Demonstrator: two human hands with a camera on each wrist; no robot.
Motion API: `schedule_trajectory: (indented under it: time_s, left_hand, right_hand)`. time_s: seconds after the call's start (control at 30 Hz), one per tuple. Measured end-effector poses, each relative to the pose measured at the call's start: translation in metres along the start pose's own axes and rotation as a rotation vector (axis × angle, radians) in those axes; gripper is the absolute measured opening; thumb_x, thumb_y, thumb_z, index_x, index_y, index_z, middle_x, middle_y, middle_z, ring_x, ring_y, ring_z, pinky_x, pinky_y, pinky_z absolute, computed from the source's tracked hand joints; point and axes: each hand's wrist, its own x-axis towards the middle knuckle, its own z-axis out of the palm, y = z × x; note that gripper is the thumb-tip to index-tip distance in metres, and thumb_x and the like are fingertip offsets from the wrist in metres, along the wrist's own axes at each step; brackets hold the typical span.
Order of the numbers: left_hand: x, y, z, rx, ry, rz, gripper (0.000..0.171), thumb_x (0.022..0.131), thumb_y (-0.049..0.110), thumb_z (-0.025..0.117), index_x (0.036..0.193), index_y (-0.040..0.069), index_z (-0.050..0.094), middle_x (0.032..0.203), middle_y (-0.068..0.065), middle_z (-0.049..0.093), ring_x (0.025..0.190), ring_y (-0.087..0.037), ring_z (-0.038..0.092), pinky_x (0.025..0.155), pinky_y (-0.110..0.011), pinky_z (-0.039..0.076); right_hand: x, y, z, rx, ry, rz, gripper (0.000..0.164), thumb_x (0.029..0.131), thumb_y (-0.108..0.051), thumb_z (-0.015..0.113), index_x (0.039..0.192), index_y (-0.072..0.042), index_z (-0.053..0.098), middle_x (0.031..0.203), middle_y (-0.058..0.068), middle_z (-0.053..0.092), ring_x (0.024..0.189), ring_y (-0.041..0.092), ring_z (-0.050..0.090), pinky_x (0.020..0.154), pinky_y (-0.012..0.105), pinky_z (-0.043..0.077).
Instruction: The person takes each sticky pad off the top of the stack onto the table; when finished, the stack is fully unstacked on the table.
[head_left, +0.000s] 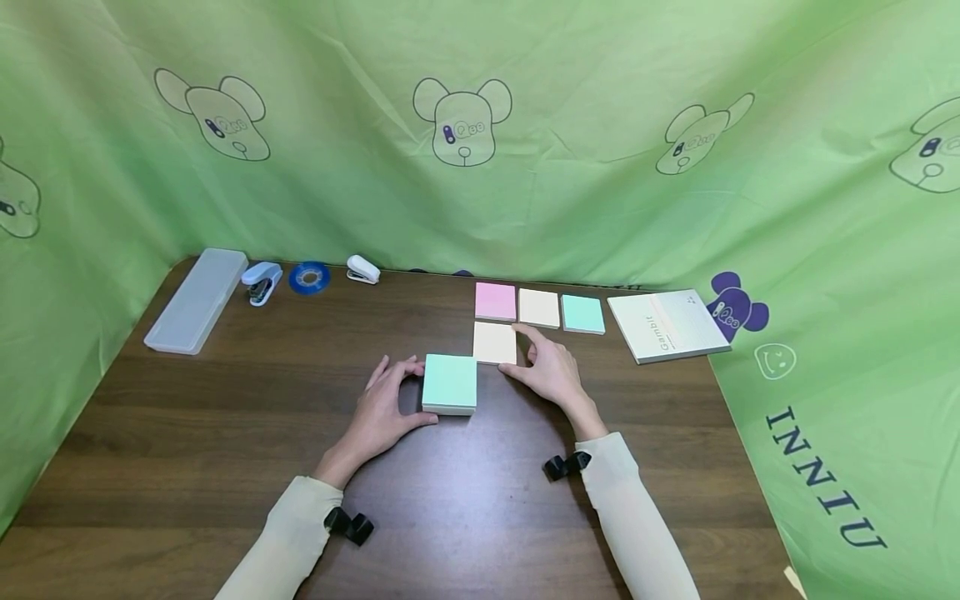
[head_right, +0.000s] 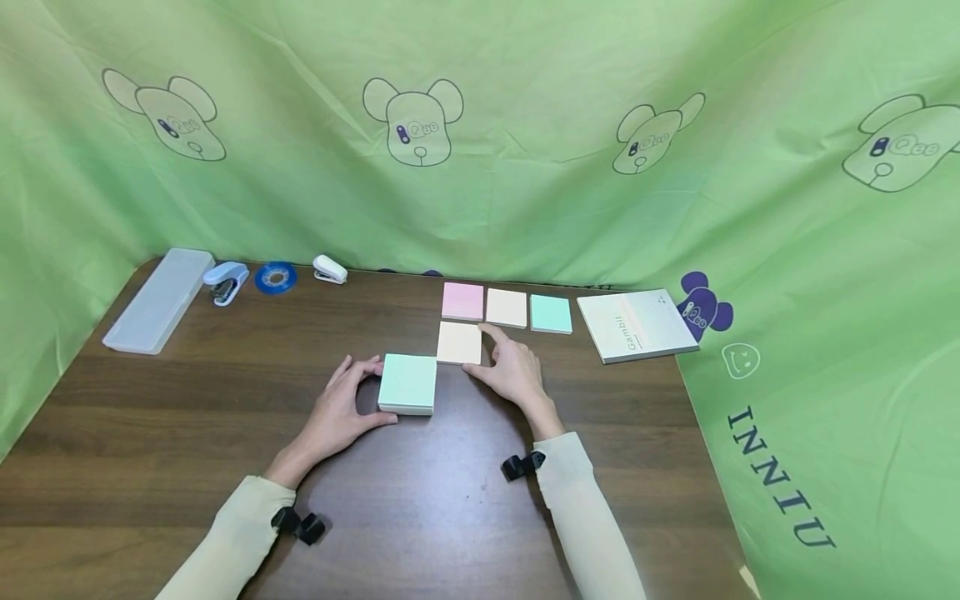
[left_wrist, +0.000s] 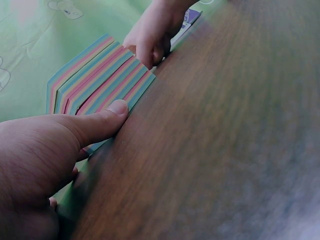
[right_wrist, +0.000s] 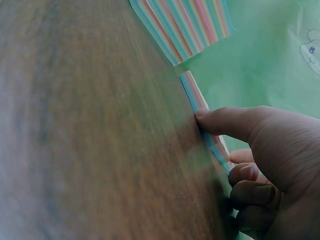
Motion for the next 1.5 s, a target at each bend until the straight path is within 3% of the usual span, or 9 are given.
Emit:
schedule_trajectory:
  time_s: [0.17,0.37,0.53,0.83,1.07,1.33,1.5]
  left_hand:
    - [0.001,0.001,-0.001,-0.008,-0.013,-0.017,0.076,0.078,0.017,0.104,0.138,0.002,0.058,0.149,-0.019,0.067,0.157,-0.036,0.049,0.141,-0.055,0.011]
    - [0.000,0.001,-0.001,-0.015,-0.018,-0.025,0.076,0.079,0.018,0.104,0.138,0.002,0.058,0.151,-0.020,0.066,0.158,-0.036,0.048,0.141,-0.055,0.010]
    - [0.000,0.001,-0.001,-0.014,-0.020,-0.025,0.077,0.079,0.018,0.103,0.139,0.002,0.058,0.150,-0.019,0.066,0.158,-0.036,0.048,0.141,-0.055,0.010]
    - [0.001,0.002,-0.002,-0.005,-0.012,-0.011,0.076,0.079,0.017,0.104,0.138,0.002,0.058,0.151,-0.020,0.066,0.157,-0.038,0.049,0.141,-0.057,0.011]
    - [-0.001,0.001,-0.001,-0.006,-0.018,-0.024,0.077,0.079,0.018,0.104,0.138,0.002,0.057,0.154,-0.021,0.064,0.157,-0.037,0.048,0.141,-0.057,0.010]
    - [-0.001,-0.001,0.000,-0.002,0.006,0.010,0.076,0.077,0.015,0.104,0.136,0.001,0.058,0.149,-0.020,0.067,0.155,-0.038,0.051,0.140,-0.059,0.013]
    - [-0.001,-0.001,0.000,-0.006,-0.001,-0.002,0.077,0.078,0.016,0.104,0.137,0.001,0.058,0.146,-0.019,0.068,0.156,-0.037,0.050,0.141,-0.057,0.012]
  right_hand:
    - [0.001,0.002,0.003,0.005,0.010,0.000,0.081,0.089,-0.047,0.093,0.159,-0.026,0.059,0.072,-0.003,0.054,0.059,0.014,0.042,0.051,0.033,0.033]
    - [-0.005,-0.006,-0.004,0.045,0.012,-0.017,0.080,0.091,-0.051,0.090,0.159,-0.022,0.058,0.073,-0.002,0.052,0.061,0.015,0.041,0.052,0.033,0.029]
    - [-0.007,-0.001,0.000,0.076,0.035,-0.060,0.080,0.093,-0.054,0.089,0.159,-0.021,0.059,0.073,-0.004,0.050,0.062,0.014,0.040,0.053,0.033,0.029]
    - [-0.016,-0.027,-0.016,0.199,0.056,-0.069,0.066,0.099,-0.041,0.085,0.154,-0.013,0.063,0.071,-0.004,0.045,0.063,0.013,0.037,0.060,0.032,0.031]
    - [-0.024,-0.047,-0.024,0.277,0.071,-0.089,0.050,0.102,-0.019,0.082,0.148,-0.006,0.068,0.070,-0.007,0.044,0.063,0.010,0.040,0.062,0.029,0.035]
    - [-0.034,-0.063,-0.027,0.388,0.043,-0.144,0.049,0.100,-0.019,0.083,0.145,-0.005,0.069,0.071,-0.006,0.041,0.064,0.005,0.036,0.064,0.026,0.035]
    - [-0.039,-0.070,-0.028,0.396,0.002,-0.170,0.056,0.097,-0.021,0.087,0.147,-0.007,0.068,0.071,-0.007,0.039,0.066,0.005,0.036,0.067,0.026,0.037]
